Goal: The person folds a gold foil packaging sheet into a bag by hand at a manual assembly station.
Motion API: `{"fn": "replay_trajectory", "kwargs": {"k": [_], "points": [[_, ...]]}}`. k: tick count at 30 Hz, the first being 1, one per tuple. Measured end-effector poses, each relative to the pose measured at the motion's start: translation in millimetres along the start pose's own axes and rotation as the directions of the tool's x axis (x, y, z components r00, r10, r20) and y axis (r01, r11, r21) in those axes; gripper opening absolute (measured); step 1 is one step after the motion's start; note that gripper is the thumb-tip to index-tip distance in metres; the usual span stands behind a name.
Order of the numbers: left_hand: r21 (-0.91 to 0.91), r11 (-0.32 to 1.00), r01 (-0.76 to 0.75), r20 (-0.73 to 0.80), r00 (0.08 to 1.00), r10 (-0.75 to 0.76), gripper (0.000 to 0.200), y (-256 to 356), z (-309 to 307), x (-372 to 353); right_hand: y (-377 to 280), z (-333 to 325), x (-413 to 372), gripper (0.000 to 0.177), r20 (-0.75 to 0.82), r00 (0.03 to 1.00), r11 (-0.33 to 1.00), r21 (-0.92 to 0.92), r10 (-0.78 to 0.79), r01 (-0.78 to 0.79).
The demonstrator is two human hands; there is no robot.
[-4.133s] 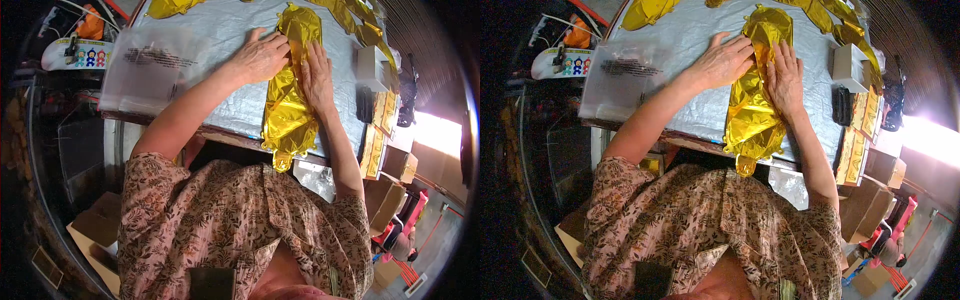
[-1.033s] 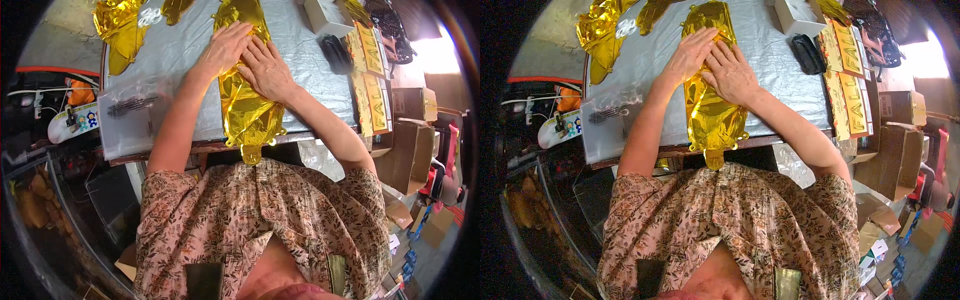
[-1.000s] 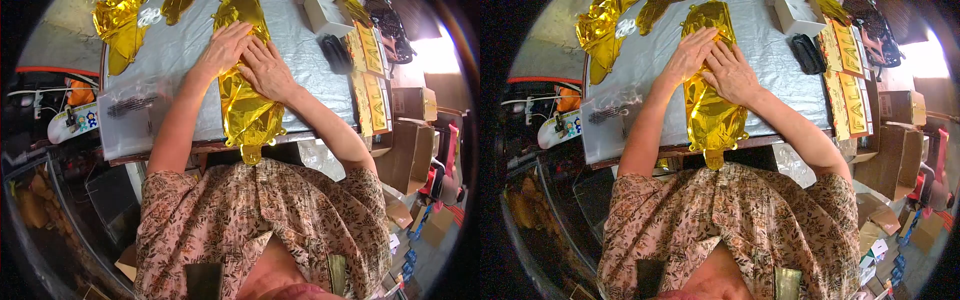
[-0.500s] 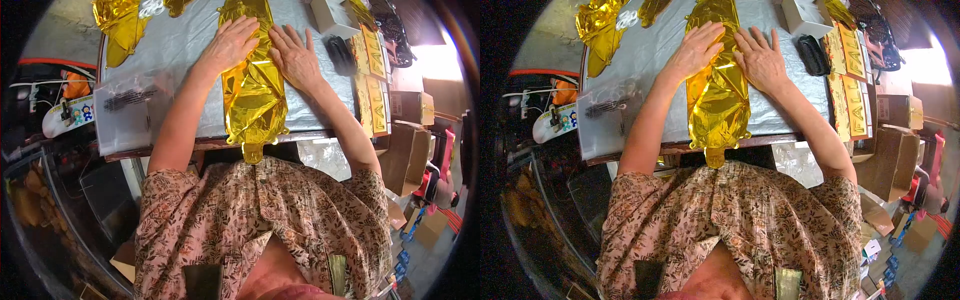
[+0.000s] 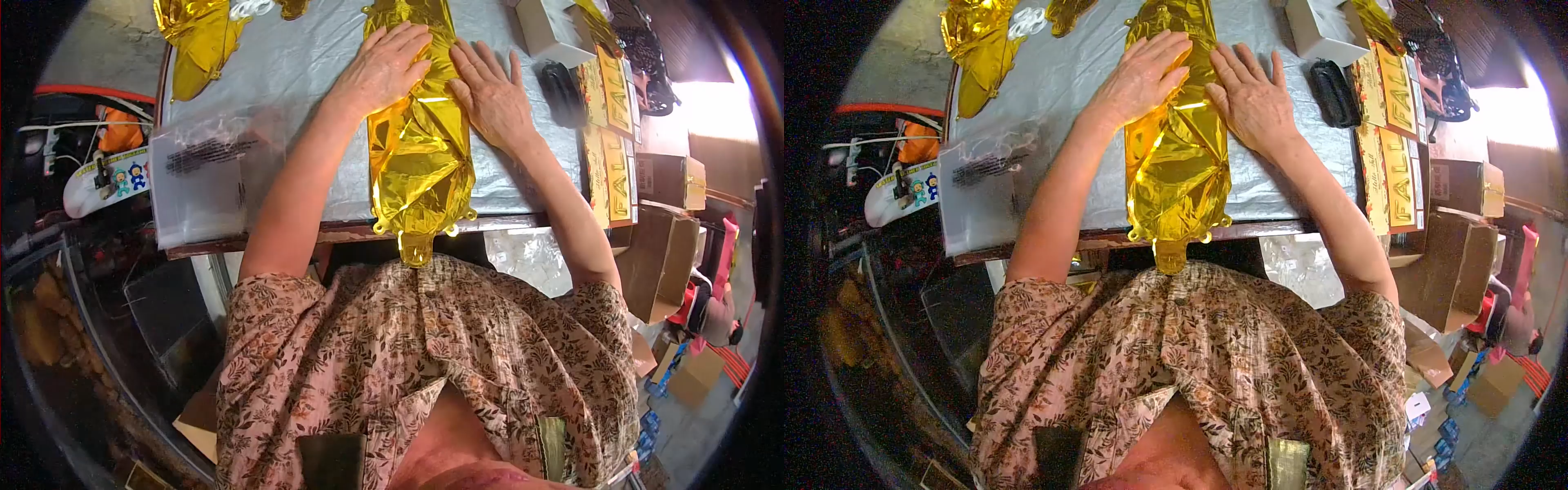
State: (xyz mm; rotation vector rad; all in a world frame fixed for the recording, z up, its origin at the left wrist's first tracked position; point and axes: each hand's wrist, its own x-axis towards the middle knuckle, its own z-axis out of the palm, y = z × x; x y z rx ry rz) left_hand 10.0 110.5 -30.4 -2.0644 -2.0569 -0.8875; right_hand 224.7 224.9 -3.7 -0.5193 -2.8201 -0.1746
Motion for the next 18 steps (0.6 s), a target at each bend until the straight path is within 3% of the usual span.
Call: {"fn": "replay_trajectory", "kwargs": {"k": [3,7,9,18], "points": [[0.000,1.000,-0.008,-0.012,1.000,0.008,0.050,0.4,-1.4,0.9,0.7,-14.0,-2.2,0.058,0.102,0.995,0.994,-0.109,0.022,-0.011],[0.023,1.000,-0.010,-0.008,1.000,0.011,0.050,0.2,-1.3,0.0,-0.3,-7.2,8.4,0.060,0.018,0.999,0.999,-0.007,0.045,-0.045],[0.001,1.000,-0.012,-0.013,1.000,0.012,0.050,-0.8,-0.1,0.5,-1.5,5.8,21.7,0.061,-0.023,1.000,0.999,0.036,-0.018,0.019],[0.018,1.000,-0.008,-0.029,1.000,0.009,0.051,-2.3,1.7,-0.5,8.3,13.1,10.5,0.061,-0.017,0.999,0.999,0.038,-0.036,0.036]]}}
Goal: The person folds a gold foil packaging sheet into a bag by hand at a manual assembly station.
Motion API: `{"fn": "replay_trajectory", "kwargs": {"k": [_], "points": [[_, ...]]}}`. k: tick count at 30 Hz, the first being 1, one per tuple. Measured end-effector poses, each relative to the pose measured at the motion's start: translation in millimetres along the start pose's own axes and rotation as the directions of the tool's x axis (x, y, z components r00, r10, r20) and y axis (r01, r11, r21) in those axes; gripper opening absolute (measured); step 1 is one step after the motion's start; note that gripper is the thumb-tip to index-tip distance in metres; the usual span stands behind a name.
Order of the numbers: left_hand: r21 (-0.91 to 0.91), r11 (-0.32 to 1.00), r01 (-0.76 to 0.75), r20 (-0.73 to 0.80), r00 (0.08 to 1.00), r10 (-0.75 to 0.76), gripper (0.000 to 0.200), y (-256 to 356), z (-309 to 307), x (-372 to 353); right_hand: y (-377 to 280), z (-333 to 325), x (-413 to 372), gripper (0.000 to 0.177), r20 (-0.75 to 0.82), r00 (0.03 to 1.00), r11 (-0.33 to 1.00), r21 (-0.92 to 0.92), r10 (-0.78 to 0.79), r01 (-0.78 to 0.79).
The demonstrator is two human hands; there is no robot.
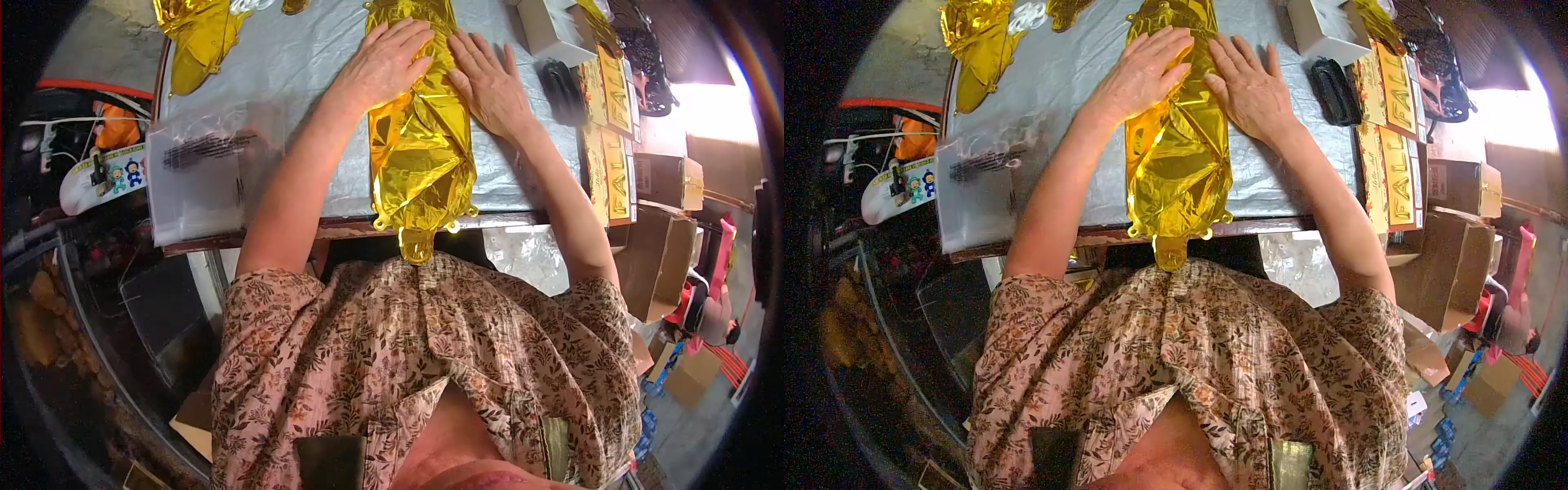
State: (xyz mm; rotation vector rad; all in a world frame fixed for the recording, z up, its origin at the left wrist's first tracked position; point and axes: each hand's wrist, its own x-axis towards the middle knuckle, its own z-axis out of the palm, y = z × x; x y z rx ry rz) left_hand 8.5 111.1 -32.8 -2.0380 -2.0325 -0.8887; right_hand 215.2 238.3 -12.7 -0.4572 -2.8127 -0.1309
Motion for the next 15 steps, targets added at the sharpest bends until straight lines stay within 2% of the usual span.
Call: {"fn": "replay_trajectory", "kwargs": {"k": [2,6,7,8,10,12,14,15], "points": [[0.000,1.000,-0.001,0.000,1.000,0.001,0.051,0.1,0.2,0.6,6.7,-2.4,-7.3,0.059,-0.019,1.000,0.999,-0.034,-0.016,0.016],[-0.018,0.999,-0.046,-0.007,0.999,0.046,0.050,-12.0,4.3,2.7,22.1,-19.4,-7.7,0.059,0.070,0.996,0.995,0.083,-0.061,0.055],[-0.043,0.997,-0.066,0.000,0.998,0.066,0.050,-7.6,0.4,2.8,18.7,-24.6,-0.7,0.058,0.008,0.996,0.992,0.098,-0.084,0.083],[-0.055,0.998,-0.015,0.054,0.998,0.018,0.054,-1.8,-3.2,1.7,16.2,-32.0,4.9,0.058,0.016,0.997,0.992,0.099,-0.079,0.077],[-0.106,0.994,-0.014,0.059,0.998,0.021,0.053,5.2,-13.9,6.5,-5.2,-61.5,21.1,0.067,0.172,0.978,0.861,0.508,-0.121,0.017],[-0.119,0.993,-0.021,0.040,0.999,0.026,0.050,7.2,-16.4,6.1,-4.5,-42.5,14.0,0.065,0.176,0.972,0.884,0.464,-0.153,0.055],[-0.115,0.993,-0.015,0.034,0.999,0.019,0.050,5.5,-12.6,3.9,-4.8,-34.9,1.2,0.065,0.148,0.957,0.916,0.355,-0.251,0.185],[-0.105,0.994,-0.013,0.021,1.000,0.015,0.050,4.7,-11.5,3.4,-2.1,-35.6,-5.8,0.066,0.126,0.953,0.905,0.369,-0.274,0.211]]}}
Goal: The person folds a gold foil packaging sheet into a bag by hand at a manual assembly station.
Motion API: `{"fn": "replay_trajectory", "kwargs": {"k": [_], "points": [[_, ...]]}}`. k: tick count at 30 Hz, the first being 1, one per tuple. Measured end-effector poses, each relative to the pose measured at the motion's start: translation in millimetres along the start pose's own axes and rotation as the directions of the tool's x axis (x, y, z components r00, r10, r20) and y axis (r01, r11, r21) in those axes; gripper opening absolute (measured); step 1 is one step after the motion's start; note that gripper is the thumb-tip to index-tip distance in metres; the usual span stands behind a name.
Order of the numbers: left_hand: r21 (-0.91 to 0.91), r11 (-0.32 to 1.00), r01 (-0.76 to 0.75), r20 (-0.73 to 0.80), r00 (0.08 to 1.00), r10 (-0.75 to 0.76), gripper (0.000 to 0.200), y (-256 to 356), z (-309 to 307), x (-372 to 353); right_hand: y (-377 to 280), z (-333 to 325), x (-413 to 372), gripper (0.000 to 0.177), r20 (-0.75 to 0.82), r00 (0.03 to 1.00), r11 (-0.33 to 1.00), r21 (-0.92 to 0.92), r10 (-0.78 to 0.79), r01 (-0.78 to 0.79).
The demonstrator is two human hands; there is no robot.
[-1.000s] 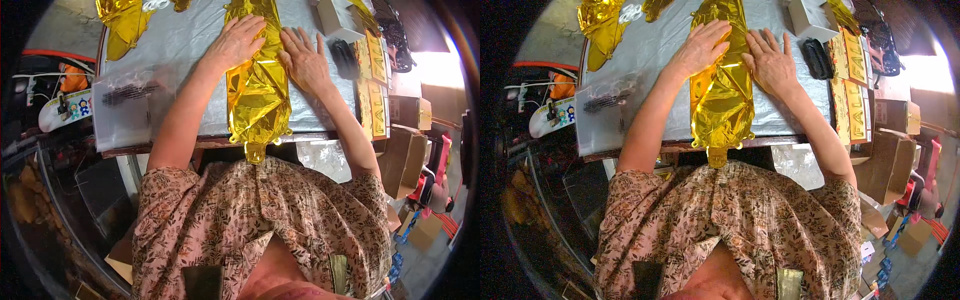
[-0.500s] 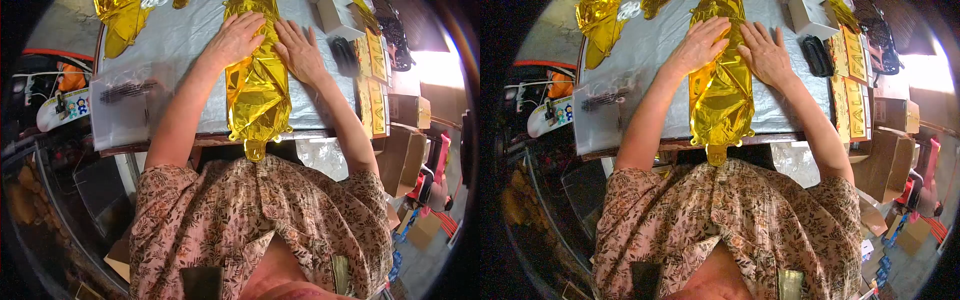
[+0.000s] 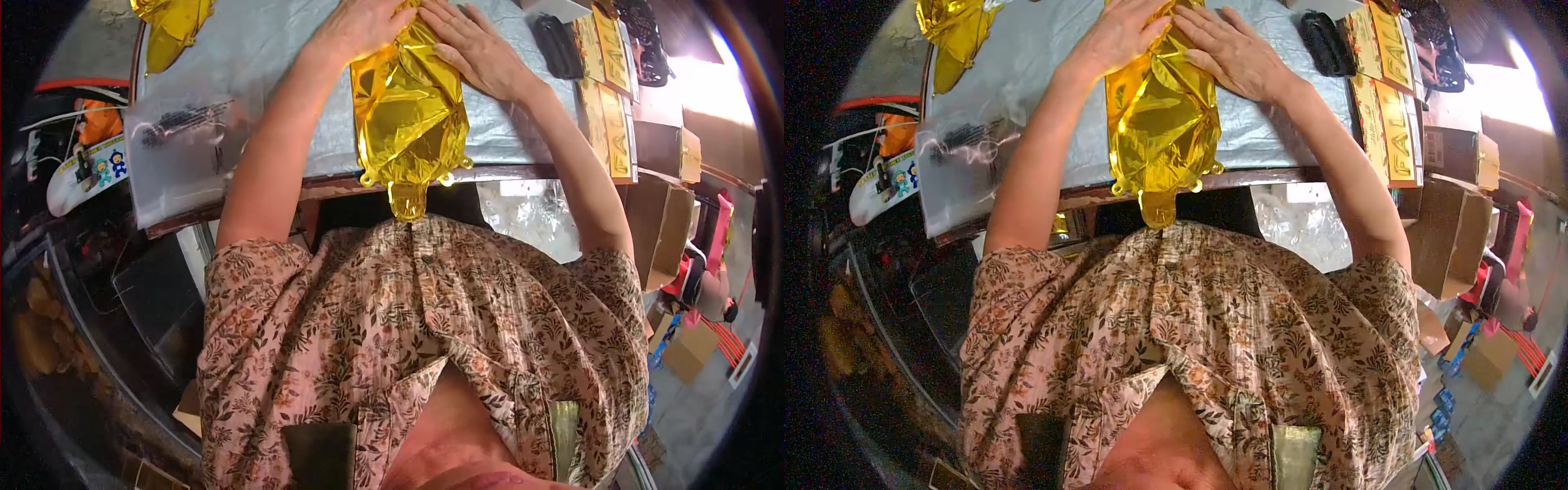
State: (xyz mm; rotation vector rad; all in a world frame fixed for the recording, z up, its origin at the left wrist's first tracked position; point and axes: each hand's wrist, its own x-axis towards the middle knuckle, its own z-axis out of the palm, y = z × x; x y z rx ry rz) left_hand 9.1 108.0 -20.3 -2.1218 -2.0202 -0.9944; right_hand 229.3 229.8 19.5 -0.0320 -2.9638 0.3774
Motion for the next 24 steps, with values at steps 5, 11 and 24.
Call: {"fn": "replay_trajectory", "kwargs": {"k": [5,11,24], "points": [[-0.028,0.999,0.024,0.029,0.999,-0.023,0.051,2.6,-1.8,2.5,-10.2,4.4,-44.5,0.056,0.006,0.995,0.993,-0.062,-0.096,0.096],[0.015,0.998,0.065,0.048,0.997,-0.066,0.053,0.0,2.1,4.7,-37.4,-9.9,-85.1,0.058,0.198,0.973,0.991,-0.047,-0.115,0.127],[-0.028,1.000,-0.013,0.002,1.000,0.013,0.050,-2.1,3.6,3.0,-32.5,-19.5,-15.3,0.039,-0.050,0.984,0.932,0.315,-0.173,0.180]]}}
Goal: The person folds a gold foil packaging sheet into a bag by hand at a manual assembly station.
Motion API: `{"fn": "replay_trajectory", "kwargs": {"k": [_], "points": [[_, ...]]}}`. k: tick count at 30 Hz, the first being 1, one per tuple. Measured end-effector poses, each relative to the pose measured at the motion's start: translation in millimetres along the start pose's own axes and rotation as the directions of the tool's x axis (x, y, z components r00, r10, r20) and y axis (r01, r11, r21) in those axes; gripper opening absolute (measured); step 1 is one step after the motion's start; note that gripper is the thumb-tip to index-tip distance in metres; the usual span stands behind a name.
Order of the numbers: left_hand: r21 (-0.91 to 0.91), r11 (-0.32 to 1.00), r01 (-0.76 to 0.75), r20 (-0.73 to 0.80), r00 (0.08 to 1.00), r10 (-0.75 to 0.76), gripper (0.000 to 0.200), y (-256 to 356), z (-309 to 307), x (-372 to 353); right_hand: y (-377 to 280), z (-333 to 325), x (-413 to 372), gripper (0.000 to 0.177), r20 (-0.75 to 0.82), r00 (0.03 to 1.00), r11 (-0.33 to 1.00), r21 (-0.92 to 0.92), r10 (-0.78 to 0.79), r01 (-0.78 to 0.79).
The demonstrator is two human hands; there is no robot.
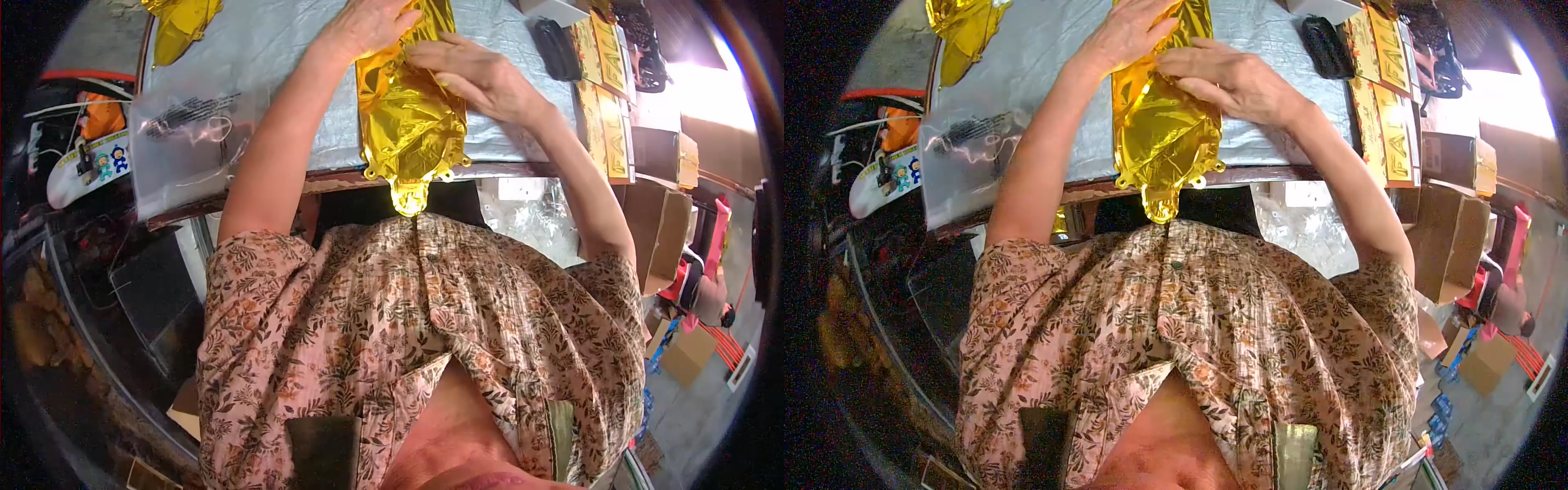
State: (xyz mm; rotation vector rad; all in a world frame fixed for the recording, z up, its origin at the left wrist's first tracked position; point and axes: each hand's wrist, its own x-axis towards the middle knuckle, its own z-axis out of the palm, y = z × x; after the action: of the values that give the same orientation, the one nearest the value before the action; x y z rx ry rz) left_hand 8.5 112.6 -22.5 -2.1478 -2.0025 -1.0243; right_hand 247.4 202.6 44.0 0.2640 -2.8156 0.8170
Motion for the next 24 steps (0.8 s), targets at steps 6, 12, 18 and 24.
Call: {"fn": "replay_trajectory", "kwargs": {"k": [6,12,18,24], "points": [[0.000,1.000,0.022,-0.007,1.000,-0.022,0.050,-2.5,2.3,-0.6,2.7,27.8,29.8,0.049,0.101,0.992,0.992,0.112,-0.073,0.061],[0.021,0.999,0.029,0.013,0.999,-0.029,0.052,-4.1,6.9,-2.1,-17.8,48.1,6.7,0.062,0.199,0.965,0.982,-0.045,-0.171,0.184],[0.059,0.998,0.021,0.032,0.999,-0.023,0.051,-1.3,2.3,-2.7,-57.8,48.5,-23.6,0.065,0.396,0.899,0.974,0.192,-0.187,0.118],[0.105,0.994,-0.034,-0.041,0.998,0.039,0.050,-11.4,8.4,-4.3,-22.0,4.2,-6.3,0.054,0.182,0.983,0.930,0.361,0.003,-0.070]]}}
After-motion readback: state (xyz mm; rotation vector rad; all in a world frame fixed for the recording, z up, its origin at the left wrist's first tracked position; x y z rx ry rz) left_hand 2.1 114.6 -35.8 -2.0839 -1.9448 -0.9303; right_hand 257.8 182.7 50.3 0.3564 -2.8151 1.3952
